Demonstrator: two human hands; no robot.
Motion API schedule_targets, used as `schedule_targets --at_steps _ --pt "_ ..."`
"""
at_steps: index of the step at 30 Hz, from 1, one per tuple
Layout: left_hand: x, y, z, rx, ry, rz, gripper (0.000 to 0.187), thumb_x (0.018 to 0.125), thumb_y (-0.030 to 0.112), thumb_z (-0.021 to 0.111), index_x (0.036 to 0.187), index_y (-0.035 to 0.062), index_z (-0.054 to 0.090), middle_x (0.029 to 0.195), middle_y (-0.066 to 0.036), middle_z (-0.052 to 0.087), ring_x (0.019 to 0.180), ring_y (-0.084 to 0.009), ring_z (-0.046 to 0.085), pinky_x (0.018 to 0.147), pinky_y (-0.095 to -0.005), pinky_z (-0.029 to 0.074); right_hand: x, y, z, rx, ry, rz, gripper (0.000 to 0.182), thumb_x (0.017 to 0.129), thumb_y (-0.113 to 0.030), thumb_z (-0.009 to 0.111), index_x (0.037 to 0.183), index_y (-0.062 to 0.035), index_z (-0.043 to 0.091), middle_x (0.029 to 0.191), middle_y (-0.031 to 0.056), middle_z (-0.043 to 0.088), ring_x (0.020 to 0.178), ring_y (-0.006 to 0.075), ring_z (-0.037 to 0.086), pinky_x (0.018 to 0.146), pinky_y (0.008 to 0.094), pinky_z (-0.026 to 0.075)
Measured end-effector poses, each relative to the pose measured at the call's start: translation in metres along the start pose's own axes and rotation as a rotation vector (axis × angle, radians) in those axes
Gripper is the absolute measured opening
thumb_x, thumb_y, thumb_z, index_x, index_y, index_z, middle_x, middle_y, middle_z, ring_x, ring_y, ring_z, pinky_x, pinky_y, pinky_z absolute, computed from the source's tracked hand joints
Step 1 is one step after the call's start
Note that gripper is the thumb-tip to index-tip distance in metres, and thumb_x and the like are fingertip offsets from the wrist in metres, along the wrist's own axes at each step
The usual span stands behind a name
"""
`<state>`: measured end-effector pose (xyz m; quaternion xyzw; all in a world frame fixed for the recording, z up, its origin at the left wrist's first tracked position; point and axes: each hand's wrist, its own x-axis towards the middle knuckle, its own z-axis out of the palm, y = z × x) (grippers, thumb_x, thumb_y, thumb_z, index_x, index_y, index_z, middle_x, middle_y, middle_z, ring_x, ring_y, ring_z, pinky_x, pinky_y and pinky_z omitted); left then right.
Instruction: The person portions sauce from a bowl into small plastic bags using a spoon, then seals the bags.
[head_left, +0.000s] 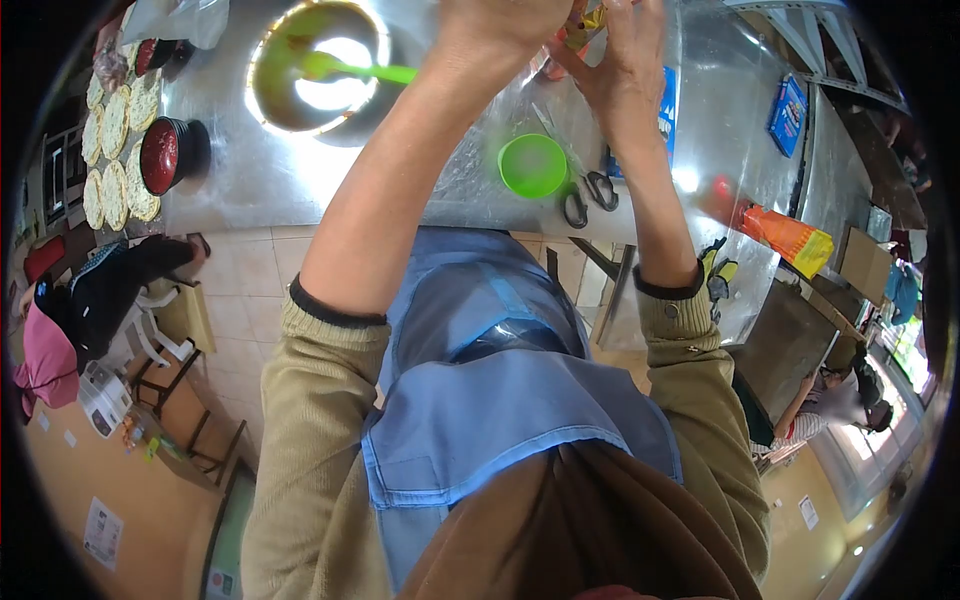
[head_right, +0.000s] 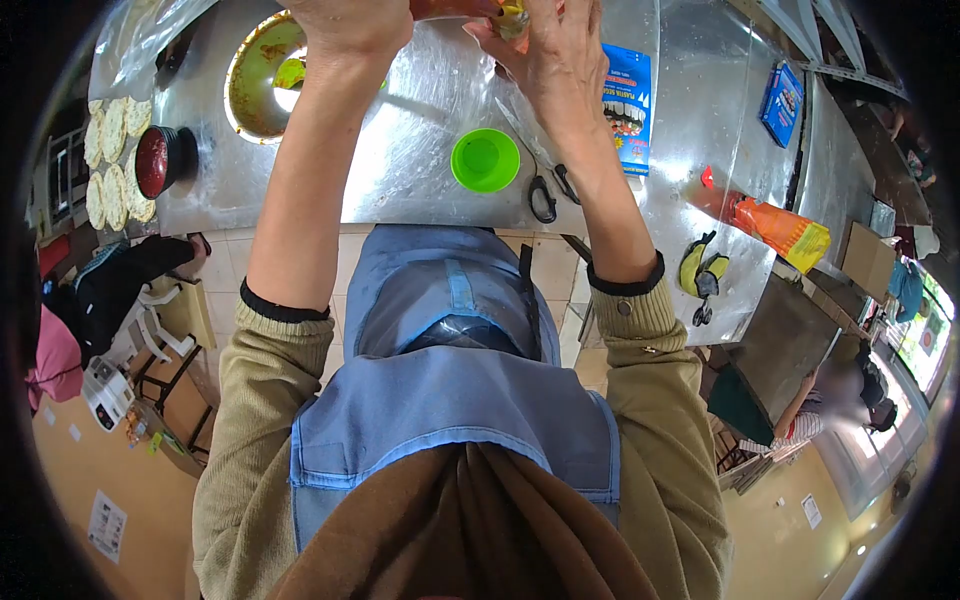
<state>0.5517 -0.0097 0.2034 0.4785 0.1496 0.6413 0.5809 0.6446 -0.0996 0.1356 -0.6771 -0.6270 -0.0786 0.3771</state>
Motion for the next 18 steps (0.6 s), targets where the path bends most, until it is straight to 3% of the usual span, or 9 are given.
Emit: schedule_targets --at_steps 11,18 --pt "-0.0022 0.0017 0.0017 -0.021 0.005 -0.036 0.048 0.099 0.031 0.033 0.055 0.0115 0.034 0.048 0.004 0.032 0.042 -0.0044 0.026 0.039 -0.0197 0.024 -0.0018 0.0012 -0.0017 0.003 -0.007 0.000 0.076 0.058 -0.003 0.079 0.125 -0.0132 0.045 0.137 0.0260 0.029 0.123 0.0442 0.036 0.098 0.0467 0.038" --pt "-0.0035 0.0020 0.0004 0.017 0.000 -0.033 0.047 0.099 0.031 0.032 0.056 0.0117 0.035 0.048 0.004 0.032 0.042 -0.0050 0.027 0.040 -0.0204 0.025 -0.0006 -0.0049 -0.0054 -0.004 0.031 -0.016 0.077 0.058 -0.009 0.081 0.127 -0.0155 0.047 0.140 0.0263 0.026 0.128 0.0441 0.030 0.103 0.0503 0.030"
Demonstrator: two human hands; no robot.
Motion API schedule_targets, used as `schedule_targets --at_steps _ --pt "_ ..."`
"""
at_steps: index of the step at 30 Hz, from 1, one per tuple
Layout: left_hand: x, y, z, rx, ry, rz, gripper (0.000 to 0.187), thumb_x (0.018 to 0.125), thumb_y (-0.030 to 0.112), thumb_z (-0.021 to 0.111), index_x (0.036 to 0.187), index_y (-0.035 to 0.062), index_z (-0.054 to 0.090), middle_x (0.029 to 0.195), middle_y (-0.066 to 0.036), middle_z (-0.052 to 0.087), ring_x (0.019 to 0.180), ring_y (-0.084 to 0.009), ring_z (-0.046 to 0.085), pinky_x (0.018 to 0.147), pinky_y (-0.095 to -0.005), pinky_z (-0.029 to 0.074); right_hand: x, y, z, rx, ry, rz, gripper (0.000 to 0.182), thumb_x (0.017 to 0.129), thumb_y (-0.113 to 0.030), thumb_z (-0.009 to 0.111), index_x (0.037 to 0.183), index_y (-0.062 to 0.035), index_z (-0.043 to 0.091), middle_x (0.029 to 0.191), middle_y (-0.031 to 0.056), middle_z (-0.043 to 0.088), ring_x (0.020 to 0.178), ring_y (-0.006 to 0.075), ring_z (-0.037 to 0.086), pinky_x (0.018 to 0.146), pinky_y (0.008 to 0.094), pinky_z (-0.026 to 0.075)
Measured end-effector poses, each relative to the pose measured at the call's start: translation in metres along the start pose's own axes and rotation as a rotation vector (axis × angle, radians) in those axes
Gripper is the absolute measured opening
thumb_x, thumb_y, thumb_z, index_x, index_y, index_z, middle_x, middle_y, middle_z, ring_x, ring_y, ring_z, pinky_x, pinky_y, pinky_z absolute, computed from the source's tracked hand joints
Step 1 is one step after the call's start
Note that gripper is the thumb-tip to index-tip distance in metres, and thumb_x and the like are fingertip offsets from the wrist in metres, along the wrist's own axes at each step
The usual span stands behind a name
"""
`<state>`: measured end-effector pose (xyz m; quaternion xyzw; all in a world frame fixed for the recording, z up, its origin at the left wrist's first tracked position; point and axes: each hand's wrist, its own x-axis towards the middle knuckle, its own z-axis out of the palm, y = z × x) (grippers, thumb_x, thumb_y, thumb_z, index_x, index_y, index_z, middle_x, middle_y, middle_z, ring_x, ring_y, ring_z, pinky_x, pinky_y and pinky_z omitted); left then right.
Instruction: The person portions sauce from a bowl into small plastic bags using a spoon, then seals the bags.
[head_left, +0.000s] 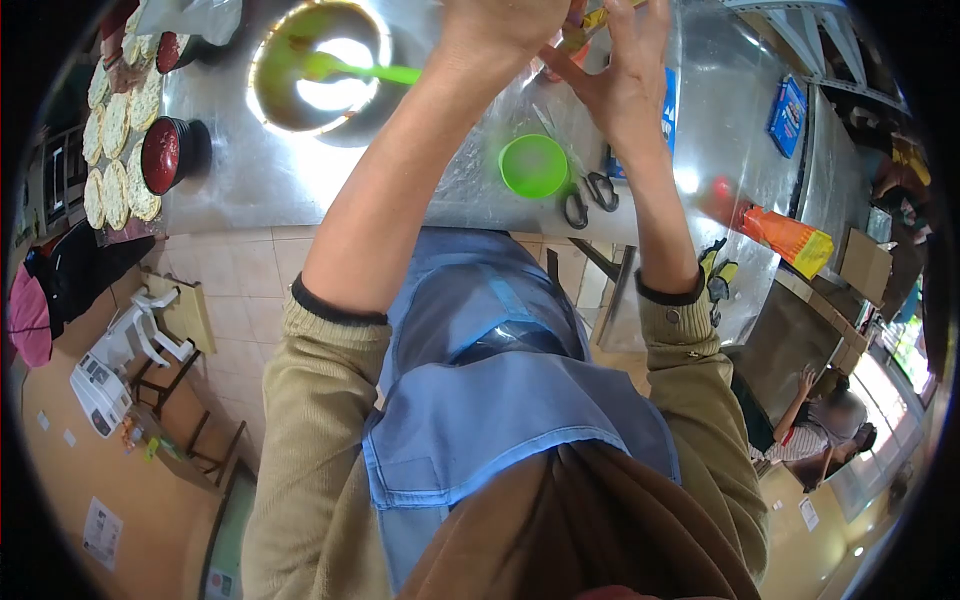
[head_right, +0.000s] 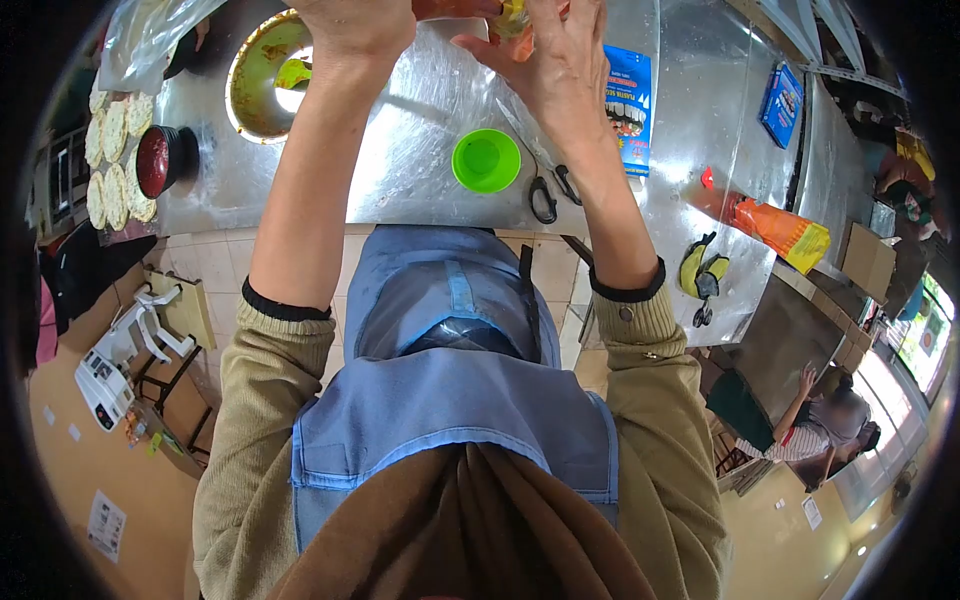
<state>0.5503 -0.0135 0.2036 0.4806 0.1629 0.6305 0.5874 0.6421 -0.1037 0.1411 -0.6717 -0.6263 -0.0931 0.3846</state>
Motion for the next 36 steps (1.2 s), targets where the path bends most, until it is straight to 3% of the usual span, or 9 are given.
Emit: schedule_targets --at_steps 8,14,22,36 --pt "-0.002 0.005 0.004 -0.011 -0.020 -0.030 0.047 0.099 0.030 0.031 0.056 0.0120 0.034 0.048 0.003 0.033 0.042 -0.0056 0.028 0.041 -0.0208 0.027 0.004 0.000 -0.005 -0.145 0.070 -0.112 0.046 0.061 -0.013 0.079 0.105 -0.0137 0.064 0.137 0.0149 0.040 0.129 0.0392 0.031 0.104 0.0502 0.025" --pt "-0.001 0.003 0.004 -0.037 -0.043 0.005 0.047 0.099 0.030 0.031 0.056 0.0125 0.034 0.048 0.003 0.032 0.042 -0.0055 0.029 0.041 -0.0204 0.027 0.004 -0.005 -0.011 -0.138 -0.013 -0.036 0.025 0.066 -0.012 0.074 0.091 -0.0132 0.069 0.133 0.0074 0.047 0.128 0.0343 0.034 0.100 0.0476 0.024" --pt "-0.008 0.016 0.009 -0.160 -0.090 -0.086 0.045 0.099 0.028 0.032 0.056 0.0125 0.034 0.049 0.003 0.032 0.042 -0.0057 0.029 0.038 -0.0206 0.024 0.005 -0.002 -0.011 -0.121 -0.038 -0.050 0.025 0.068 -0.009 0.072 0.092 -0.0123 0.068 0.129 0.0038 0.051 0.128 0.0334 0.035 0.100 0.0488 0.023" --pt "-0.001 -0.005 0.001 -0.199 -0.103 -0.014 0.044 0.099 0.028 0.033 0.057 0.0127 0.034 0.050 0.004 0.032 0.043 -0.0050 0.028 0.039 -0.0206 0.021 0.008 -0.002 -0.009 -0.105 -0.062 -0.039 0.025 0.068 -0.009 0.073 0.092 -0.0099 0.067 0.125 0.0039 0.054 0.126 0.0304 0.039 0.100 0.0482 0.023"
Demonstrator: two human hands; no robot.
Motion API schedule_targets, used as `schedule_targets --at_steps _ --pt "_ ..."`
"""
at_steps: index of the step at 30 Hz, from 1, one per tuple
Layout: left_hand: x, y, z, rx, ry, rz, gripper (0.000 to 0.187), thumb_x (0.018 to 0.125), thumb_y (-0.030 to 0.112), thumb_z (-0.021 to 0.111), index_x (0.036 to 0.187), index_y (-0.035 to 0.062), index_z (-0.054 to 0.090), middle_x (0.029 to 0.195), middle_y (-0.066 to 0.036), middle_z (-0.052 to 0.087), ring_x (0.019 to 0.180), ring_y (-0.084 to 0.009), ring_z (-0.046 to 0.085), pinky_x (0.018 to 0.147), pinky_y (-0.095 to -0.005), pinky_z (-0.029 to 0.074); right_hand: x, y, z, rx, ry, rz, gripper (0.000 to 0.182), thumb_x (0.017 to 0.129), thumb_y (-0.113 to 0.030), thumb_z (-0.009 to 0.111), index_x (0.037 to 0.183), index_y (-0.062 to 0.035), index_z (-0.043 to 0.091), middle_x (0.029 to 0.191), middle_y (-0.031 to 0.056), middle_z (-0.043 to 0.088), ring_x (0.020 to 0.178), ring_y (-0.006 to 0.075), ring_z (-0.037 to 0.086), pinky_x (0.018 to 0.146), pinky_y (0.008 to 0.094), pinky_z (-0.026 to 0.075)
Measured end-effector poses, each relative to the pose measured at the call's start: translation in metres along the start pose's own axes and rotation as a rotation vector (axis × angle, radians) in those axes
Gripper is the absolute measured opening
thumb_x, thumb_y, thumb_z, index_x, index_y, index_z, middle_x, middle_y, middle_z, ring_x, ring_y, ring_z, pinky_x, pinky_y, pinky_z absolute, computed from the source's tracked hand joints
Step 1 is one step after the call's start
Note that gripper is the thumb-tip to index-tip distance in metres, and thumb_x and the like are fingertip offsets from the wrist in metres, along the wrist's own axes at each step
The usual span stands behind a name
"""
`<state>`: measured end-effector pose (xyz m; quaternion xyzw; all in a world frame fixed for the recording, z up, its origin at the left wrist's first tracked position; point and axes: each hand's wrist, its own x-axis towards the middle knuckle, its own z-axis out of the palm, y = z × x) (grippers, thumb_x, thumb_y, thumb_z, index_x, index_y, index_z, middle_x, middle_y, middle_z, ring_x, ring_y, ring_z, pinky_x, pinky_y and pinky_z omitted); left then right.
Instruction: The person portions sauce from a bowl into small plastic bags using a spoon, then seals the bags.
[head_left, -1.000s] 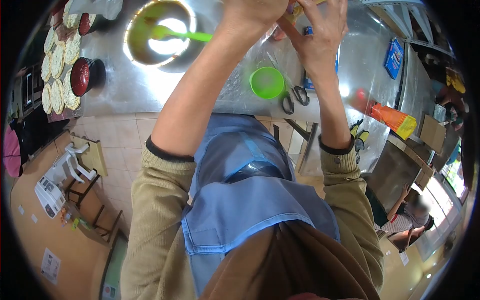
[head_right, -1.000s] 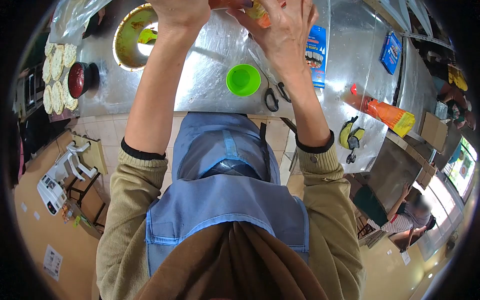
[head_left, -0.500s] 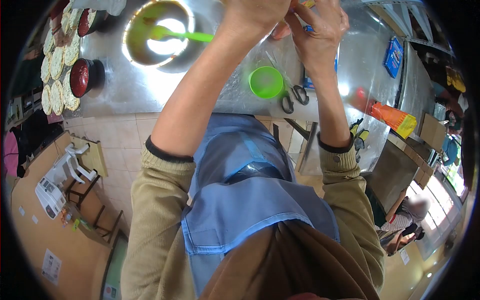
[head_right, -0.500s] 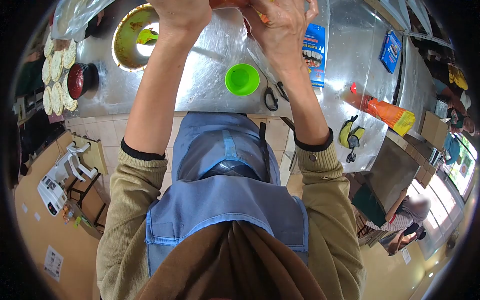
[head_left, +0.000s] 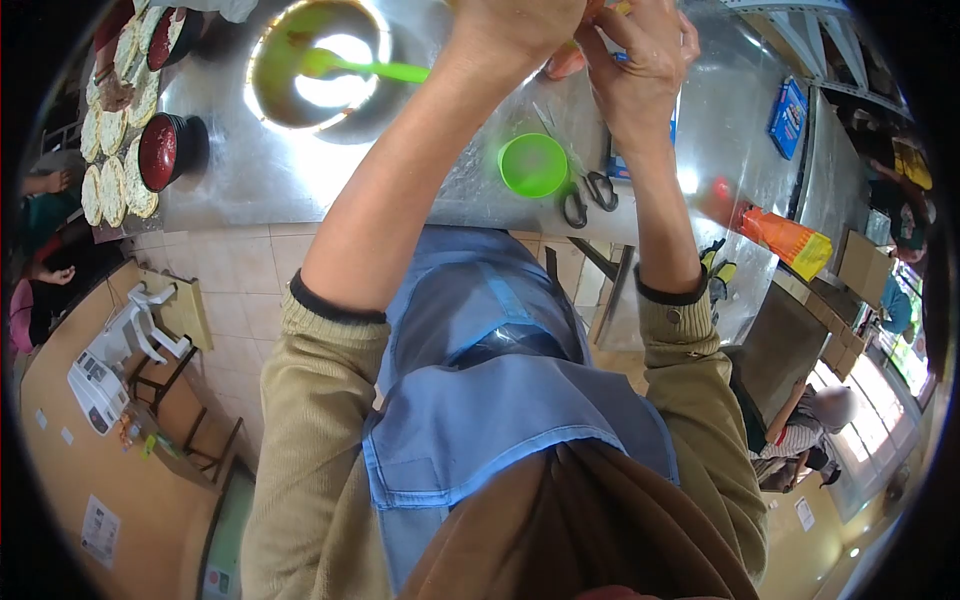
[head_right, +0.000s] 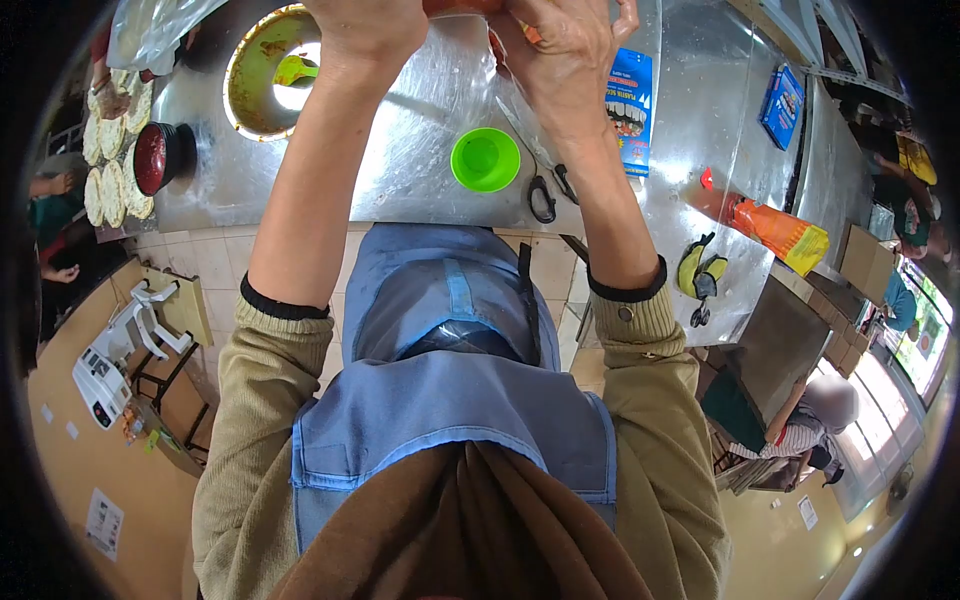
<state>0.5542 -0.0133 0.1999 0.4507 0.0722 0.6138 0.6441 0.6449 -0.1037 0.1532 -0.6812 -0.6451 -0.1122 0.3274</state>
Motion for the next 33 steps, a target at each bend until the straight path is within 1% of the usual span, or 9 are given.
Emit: schedule_targets --at_steps 2,5,8,11,14,19,25,28,33 --pt "-0.002 0.005 0.002 0.004 0.024 -0.023 0.044 0.099 0.028 0.033 0.057 0.0127 0.033 0.051 0.004 0.032 0.043 -0.0050 0.027 0.040 -0.0203 0.022 0.000 -0.001 0.002 -0.008 -0.005 0.041 0.028 0.067 -0.010 0.074 0.094 -0.0103 0.067 0.126 0.0060 0.053 0.126 0.0306 0.039 0.100 0.0482 0.023" --pt "0.001 0.001 0.001 0.024 0.031 0.025 0.045 0.099 0.028 0.033 0.057 0.0127 0.033 0.051 0.004 0.032 0.042 -0.0052 0.027 0.039 -0.0201 0.023 -0.001 -0.004 -0.001 0.007 -0.020 0.045 0.033 0.065 -0.011 0.076 0.097 -0.0103 0.066 0.128 0.0090 0.051 0.126 0.0309 0.039 0.100 0.0486 0.024" --pt "0.002 0.000 -0.001 -0.006 0.006 0.017 0.045 0.099 0.029 0.033 0.058 0.0124 0.033 0.051 0.004 0.031 0.042 -0.0053 0.027 0.039 -0.0200 0.024 0.001 -0.006 -0.005 -0.030 -0.008 0.043 0.036 0.064 -0.011 0.076 0.098 -0.0103 0.065 0.128 0.0099 0.050 0.125 0.0312 0.039 0.100 0.0488 0.024" --pt "0.002 0.002 0.001 -0.008 0.033 -0.032 0.045 0.099 0.030 0.033 0.058 0.0121 0.033 0.051 0.004 0.031 0.042 -0.0056 0.026 0.039 -0.0201 0.024 0.000 -0.003 -0.008 -0.002 0.010 0.005 0.034 0.064 -0.011 0.076 0.096 -0.0098 0.066 0.128 0.0099 0.050 0.125 0.0314 0.040 0.100 0.0489 0.024" --pt "0.002 0.003 0.002 -0.017 0.004 0.021 0.046 0.099 0.031 0.031 0.058 0.0117 0.033 0.051 0.003 0.031 0.043 -0.0056 0.026 0.040 -0.0201 0.024 0.001 -0.002 -0.009 -0.063 -0.013 0.005 0.030 0.064 -0.010 0.076 0.092 -0.0094 0.066 0.127 0.0097 0.051 0.125 0.0312 0.039 0.100 0.0490 0.023" --pt "0.002 0.014 0.007 0.011 -0.001 0.040 0.046 0.099 0.034 0.030 0.059 0.0116 0.033 0.052 0.002 0.031 0.044 -0.0058 0.024 0.041 -0.0206 0.023 0.002 -0.002 -0.009 -0.048 0.006 -0.024 0.024 0.065 -0.009 0.075 0.087 -0.0095 0.067 0.126 0.0088 0.053 0.126 0.0309 0.039 0.100 0.0500 0.022" --pt "0.000 0.024 0.009 -0.002 -0.013 -0.027 0.045 0.099 0.035 0.029 0.060 0.0115 0.032 0.053 0.002 0.029 0.044 -0.0061 0.022 0.041 -0.0213 0.022 0.002 -0.002 -0.007 -0.057 0.011 -0.028 0.020 0.065 -0.008 0.074 0.084 -0.0098 0.067 0.124 0.0065 0.054 0.126 0.0293 0.040 0.099 0.0515 0.022" --pt "0.000 0.021 0.006 -0.015 -0.054 -0.003 0.045 0.099 0.035 0.029 0.060 0.0113 0.032 0.053 0.002 0.029 0.044 -0.0062 0.022 0.041 -0.0216 0.022 0.002 -0.001 -0.005 -0.066 0.023 -0.041 0.018 0.066 -0.007 0.073 0.082 -0.0099 0.066 0.123 0.0040 0.055 0.126 0.0283 0.041 0.099 0.0514 0.022" --pt "-0.002 0.026 0.010 0.016 -0.026 -0.010 0.046 0.099 0.036 0.029 0.060 0.0112 0.033 0.052 0.002 0.029 0.044 -0.0061 0.021 0.041 -0.0210 0.023 0.003 0.000 -0.003 -0.065 0.043 -0.075 0.017 0.067 -0.006 0.072 0.083 -0.0103 0.066 0.119 0.0013 0.058 0.125 0.0275 0.041 0.099 0.0505 0.021"
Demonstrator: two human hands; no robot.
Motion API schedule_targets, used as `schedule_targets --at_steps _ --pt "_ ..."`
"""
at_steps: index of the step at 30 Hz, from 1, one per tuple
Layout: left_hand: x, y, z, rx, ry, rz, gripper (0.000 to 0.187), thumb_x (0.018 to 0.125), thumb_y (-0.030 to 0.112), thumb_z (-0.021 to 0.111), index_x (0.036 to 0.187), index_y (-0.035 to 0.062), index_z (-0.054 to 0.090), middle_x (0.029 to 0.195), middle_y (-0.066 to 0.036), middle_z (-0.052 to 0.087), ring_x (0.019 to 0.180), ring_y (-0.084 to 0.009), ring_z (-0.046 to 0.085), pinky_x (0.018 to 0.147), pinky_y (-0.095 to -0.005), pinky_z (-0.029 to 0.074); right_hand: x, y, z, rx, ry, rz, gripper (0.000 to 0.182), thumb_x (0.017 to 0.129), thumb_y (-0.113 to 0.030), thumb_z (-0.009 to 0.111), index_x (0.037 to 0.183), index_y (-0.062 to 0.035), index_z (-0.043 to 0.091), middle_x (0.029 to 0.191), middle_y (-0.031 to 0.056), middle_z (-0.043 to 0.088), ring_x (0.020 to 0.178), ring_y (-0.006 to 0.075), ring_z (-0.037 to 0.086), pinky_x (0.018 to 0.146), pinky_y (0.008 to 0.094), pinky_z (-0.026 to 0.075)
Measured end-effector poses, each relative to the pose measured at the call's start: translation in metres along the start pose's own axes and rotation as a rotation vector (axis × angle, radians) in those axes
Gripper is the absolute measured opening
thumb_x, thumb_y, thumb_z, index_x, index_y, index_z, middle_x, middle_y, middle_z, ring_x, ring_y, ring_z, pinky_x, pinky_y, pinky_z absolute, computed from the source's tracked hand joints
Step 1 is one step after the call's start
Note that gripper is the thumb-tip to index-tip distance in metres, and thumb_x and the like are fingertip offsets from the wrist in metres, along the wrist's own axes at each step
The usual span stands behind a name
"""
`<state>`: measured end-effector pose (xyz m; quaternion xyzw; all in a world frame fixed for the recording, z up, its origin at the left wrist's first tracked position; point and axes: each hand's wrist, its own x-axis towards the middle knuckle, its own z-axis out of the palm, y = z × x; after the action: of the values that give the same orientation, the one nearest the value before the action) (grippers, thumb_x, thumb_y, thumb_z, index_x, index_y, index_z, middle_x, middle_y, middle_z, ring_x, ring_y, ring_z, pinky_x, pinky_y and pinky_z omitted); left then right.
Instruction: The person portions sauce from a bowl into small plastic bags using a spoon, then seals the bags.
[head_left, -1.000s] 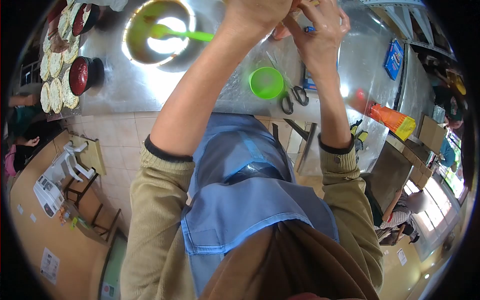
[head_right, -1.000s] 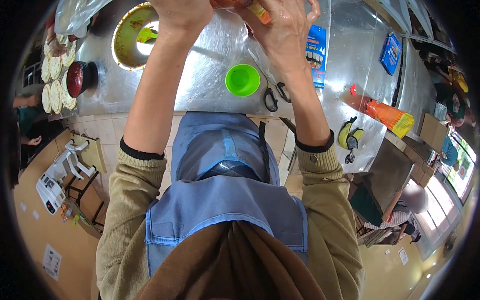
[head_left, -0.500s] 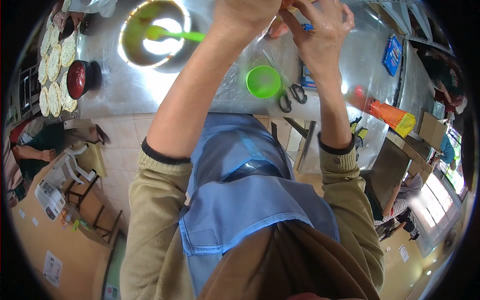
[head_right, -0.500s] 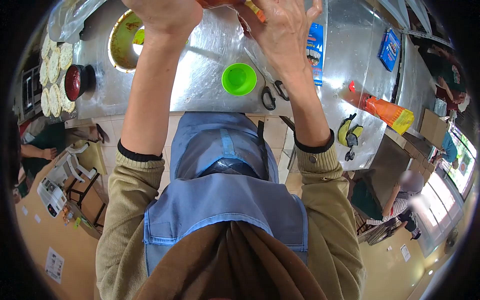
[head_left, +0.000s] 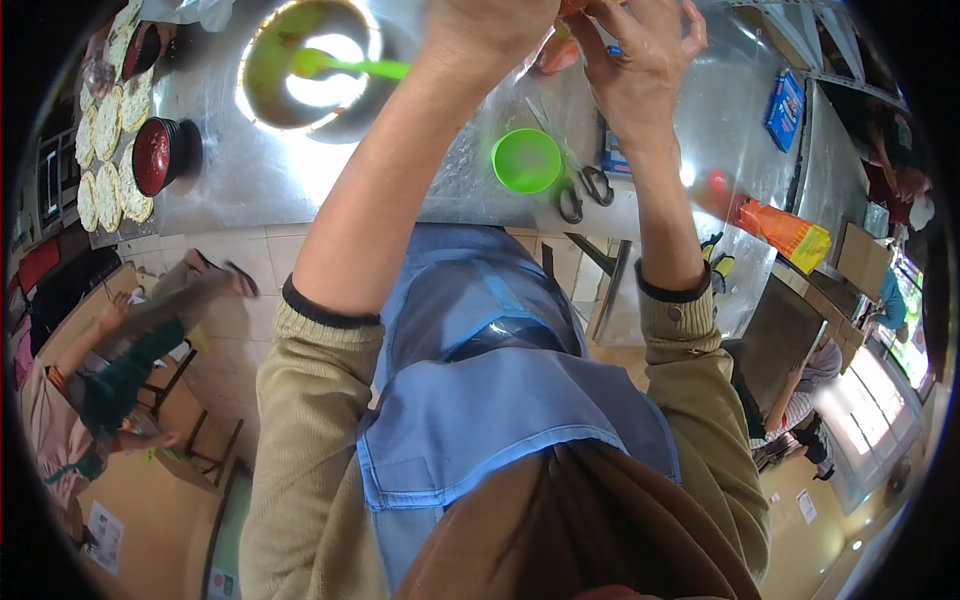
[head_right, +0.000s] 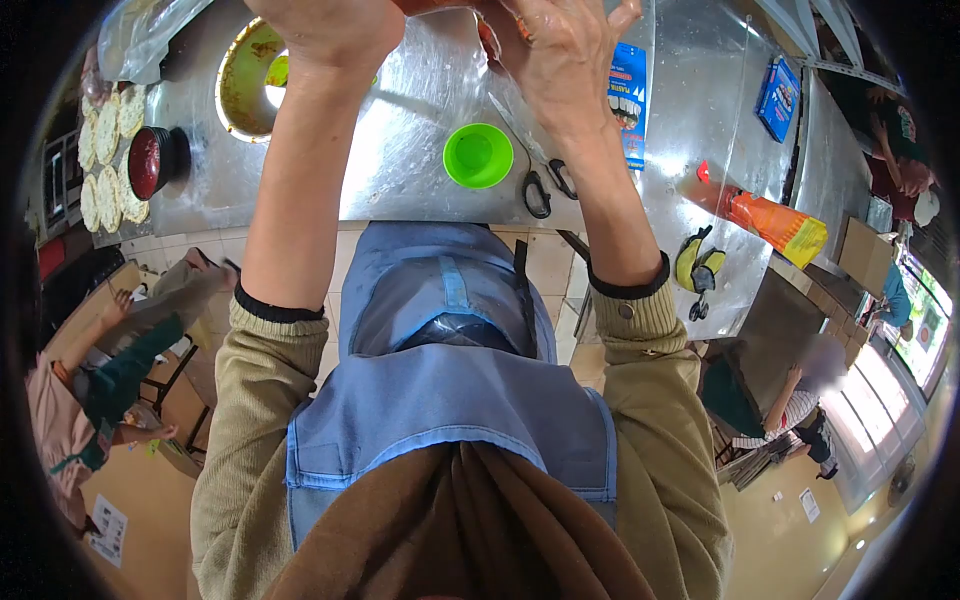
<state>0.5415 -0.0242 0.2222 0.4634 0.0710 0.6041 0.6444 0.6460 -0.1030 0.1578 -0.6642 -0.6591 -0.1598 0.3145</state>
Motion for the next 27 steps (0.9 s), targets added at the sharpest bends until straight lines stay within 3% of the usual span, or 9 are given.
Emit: schedule_targets --at_steps 17,27 --pt "0.001 -0.019 -0.015 -0.074 -0.008 0.012 0.047 0.099 0.035 0.029 0.058 0.0118 0.033 0.049 0.003 0.029 0.041 -0.0056 0.020 0.039 -0.0213 0.023 -0.002 0.004 0.005 -0.006 0.095 -0.101 0.021 0.070 -0.007 0.069 0.090 -0.0124 0.067 0.109 -0.0027 0.063 0.125 0.0280 0.042 0.101 0.0491 0.020" --pt "0.001 -0.019 -0.014 -0.025 -0.004 0.049 0.047 0.099 0.035 0.029 0.058 0.0119 0.034 0.048 0.002 0.031 0.039 -0.0066 0.024 0.039 -0.0217 0.025 -0.003 -0.002 -0.002 -0.025 -0.026 -0.018 0.026 0.066 -0.013 0.075 0.090 -0.0100 0.067 0.124 0.0070 0.054 0.125 0.0288 0.041 0.103 0.0510 0.018"
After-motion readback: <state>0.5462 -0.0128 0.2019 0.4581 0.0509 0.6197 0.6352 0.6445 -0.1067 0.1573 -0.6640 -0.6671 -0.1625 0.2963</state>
